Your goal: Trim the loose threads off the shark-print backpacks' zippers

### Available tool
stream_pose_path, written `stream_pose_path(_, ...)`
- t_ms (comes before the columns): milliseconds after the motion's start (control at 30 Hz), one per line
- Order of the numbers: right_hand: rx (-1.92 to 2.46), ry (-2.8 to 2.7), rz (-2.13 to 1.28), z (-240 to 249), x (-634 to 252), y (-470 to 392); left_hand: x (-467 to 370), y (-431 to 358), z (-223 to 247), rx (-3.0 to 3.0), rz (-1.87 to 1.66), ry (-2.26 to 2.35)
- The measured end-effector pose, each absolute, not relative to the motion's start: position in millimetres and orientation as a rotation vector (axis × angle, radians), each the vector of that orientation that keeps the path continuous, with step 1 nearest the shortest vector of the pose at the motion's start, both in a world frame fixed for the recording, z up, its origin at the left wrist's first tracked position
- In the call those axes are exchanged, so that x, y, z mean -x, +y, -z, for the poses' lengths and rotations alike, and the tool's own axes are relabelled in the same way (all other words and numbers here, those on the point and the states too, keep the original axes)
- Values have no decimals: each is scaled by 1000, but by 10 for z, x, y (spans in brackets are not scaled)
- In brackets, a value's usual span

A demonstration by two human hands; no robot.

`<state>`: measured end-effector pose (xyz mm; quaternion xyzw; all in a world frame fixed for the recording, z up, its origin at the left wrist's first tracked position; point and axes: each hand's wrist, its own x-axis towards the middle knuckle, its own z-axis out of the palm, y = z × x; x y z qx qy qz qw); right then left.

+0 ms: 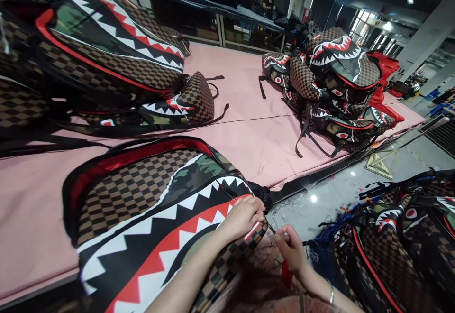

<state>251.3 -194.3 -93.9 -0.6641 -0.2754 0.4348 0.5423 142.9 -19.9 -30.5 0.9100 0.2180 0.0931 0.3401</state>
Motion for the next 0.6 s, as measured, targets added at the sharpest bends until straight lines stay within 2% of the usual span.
stream_pose_path(400, 1730, -990, -823, 660, -2464, -1704, -1451, -196, 338, -2290, -234, 611)
stream_pose_path(600, 1671, -1007, -858, 714, -2527, -1654, -1496, -194, 346, -2211, -311, 660)
